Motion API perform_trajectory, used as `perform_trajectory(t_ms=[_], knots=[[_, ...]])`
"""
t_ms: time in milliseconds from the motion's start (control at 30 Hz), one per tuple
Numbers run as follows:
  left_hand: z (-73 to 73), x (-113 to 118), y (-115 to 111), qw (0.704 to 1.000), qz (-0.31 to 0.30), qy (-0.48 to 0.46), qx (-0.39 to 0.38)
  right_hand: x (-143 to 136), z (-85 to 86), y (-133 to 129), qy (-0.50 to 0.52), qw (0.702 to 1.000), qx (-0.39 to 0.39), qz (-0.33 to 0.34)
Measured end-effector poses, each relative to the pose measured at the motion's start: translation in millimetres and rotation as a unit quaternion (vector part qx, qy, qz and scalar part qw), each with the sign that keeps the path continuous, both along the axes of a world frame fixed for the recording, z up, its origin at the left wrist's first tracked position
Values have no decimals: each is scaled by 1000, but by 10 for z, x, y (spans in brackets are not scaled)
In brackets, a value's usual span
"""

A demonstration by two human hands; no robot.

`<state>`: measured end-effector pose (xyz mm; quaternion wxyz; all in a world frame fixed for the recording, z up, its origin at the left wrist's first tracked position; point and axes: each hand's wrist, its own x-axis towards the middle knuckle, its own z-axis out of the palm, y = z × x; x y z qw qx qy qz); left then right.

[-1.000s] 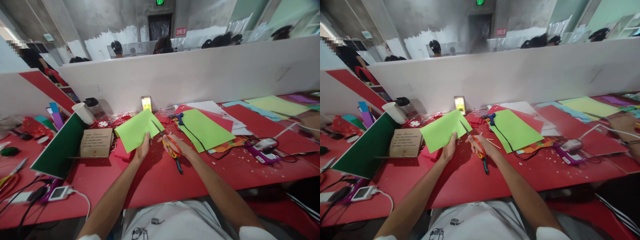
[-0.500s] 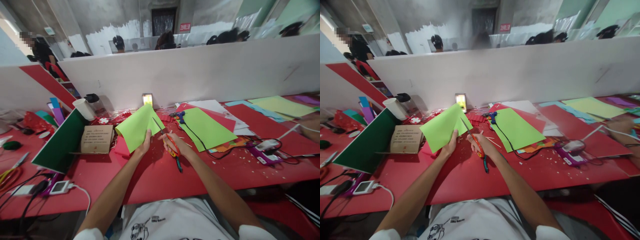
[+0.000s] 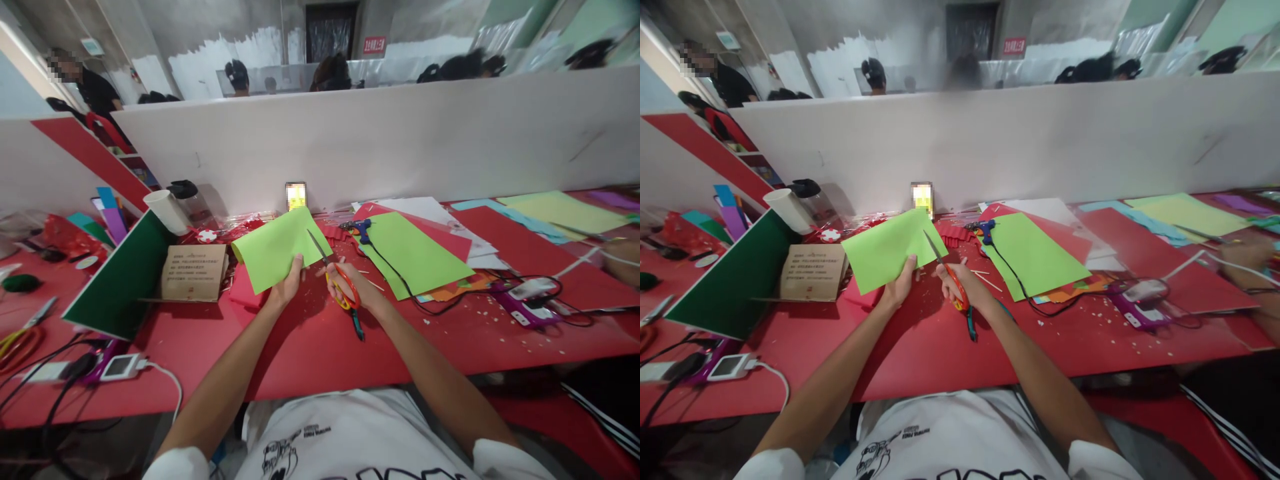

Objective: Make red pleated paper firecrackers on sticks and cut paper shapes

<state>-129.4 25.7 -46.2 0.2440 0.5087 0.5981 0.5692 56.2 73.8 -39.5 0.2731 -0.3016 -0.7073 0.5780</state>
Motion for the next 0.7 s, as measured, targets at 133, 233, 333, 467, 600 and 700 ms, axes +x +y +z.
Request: perform_trajectory(t_ms=[133, 233, 333, 467, 600, 700], knots=[[13, -6, -10, 1000, -14, 3, -2, 14, 64, -31, -30, 998, 49, 0], [10, -3, -4, 1000, -22, 1, 0, 11, 58, -32, -26, 998, 53, -8], [10, 13, 2, 1000, -23, -10, -5, -4, 4, -12, -13, 999, 40, -17], [5, 25, 4, 1000, -20, -19, 0, -27, -51, 14, -15, 999, 35, -19], [-21, 9, 9, 1000, -20, -14, -4, -41, -27, -1, -29, 998, 52, -17], [-32, 8, 4, 1000, -26, -7, -12, -38, 26, -31, -28, 998, 53, -16]])
